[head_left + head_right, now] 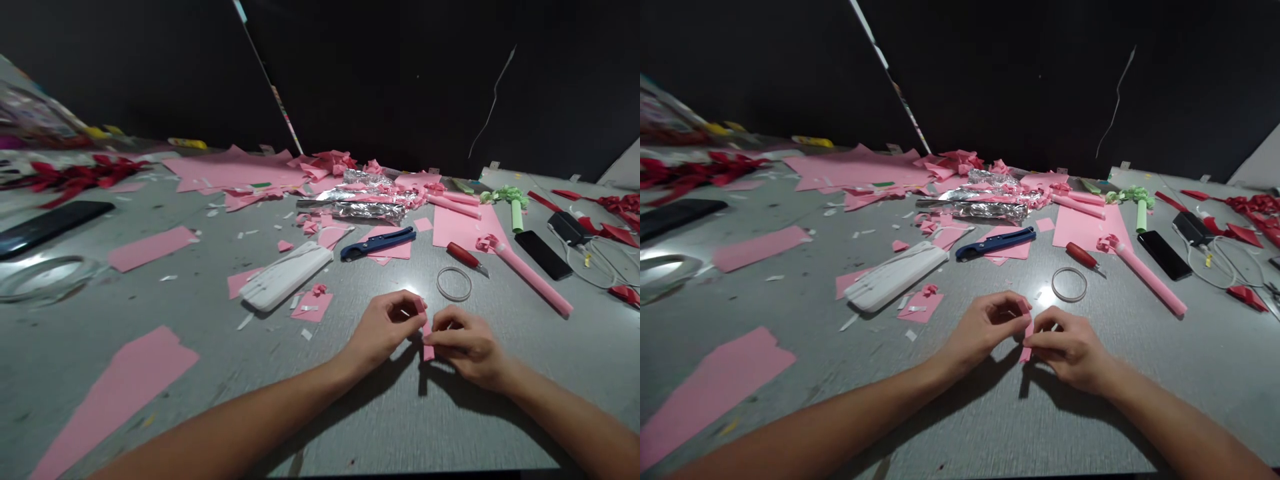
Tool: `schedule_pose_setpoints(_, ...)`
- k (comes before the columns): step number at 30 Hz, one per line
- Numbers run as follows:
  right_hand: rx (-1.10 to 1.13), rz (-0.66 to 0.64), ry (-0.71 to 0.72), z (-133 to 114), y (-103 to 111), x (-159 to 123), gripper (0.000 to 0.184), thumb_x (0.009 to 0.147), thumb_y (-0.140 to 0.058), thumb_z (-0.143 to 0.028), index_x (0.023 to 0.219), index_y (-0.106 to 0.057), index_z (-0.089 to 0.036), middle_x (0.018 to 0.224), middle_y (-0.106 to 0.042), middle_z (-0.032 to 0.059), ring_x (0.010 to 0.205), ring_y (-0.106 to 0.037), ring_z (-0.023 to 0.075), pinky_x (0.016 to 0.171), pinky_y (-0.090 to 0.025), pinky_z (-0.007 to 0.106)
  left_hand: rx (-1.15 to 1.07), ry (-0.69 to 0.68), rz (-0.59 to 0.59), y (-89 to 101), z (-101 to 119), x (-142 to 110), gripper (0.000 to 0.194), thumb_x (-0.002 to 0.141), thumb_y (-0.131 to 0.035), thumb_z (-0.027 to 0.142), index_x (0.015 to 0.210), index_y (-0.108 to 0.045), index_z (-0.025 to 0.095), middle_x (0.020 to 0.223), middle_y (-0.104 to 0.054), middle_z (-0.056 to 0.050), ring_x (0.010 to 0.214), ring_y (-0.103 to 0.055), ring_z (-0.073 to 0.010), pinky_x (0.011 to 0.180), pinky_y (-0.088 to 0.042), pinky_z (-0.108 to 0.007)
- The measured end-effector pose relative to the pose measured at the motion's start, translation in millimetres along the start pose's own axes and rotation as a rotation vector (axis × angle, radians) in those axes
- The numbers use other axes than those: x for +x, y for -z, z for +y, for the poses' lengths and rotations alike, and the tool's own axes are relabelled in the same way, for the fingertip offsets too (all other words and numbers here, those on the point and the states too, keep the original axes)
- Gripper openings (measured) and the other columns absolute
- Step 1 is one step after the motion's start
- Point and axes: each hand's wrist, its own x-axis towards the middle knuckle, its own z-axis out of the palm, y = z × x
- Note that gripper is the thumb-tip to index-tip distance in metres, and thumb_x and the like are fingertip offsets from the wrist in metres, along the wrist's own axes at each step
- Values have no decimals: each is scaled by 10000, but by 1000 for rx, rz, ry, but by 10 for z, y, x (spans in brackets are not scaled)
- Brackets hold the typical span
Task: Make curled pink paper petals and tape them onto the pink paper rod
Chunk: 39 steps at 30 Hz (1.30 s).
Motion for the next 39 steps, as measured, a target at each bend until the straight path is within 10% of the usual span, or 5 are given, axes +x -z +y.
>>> schedule_pose_setpoints(12, 179, 20, -35, -45, 18, 61, 109, 1092, -725, -241, 1126, -829, -235, 1080, -832, 85, 974, -803, 202, 885, -661, 329, 274, -128, 98, 30, 2, -32, 195, 938, -743, 340, 903, -875, 201, 925, -842, -89, 840, -754, -234, 785, -569, -336)
schedule_pose_setpoints(27, 568, 313, -471, -57, -54, 63, 165, 943, -887, -390, 941, -855, -228, 903, -734, 37, 652, -687, 133, 601, -644, 267, 540, -619, -98, 96, -60, -110, 234, 1105, -618, 231, 1227, -818, 231, 1067, -836, -93, 959, -774, -224, 870, -593, -329)
schedule_pose_setpoints(39, 856, 186, -553, -17, 17, 69, 180, 871, -958, -361, 884, -834, -231, 910, -733, 29, 630, -631, 110, 531, -580, 212, 312, -482, -203, 124, 61, -24, 88, 1028, -760, 234, 1043, -846, 225, 1053, -810, -78, 952, -755, -202, 890, -590, -325)
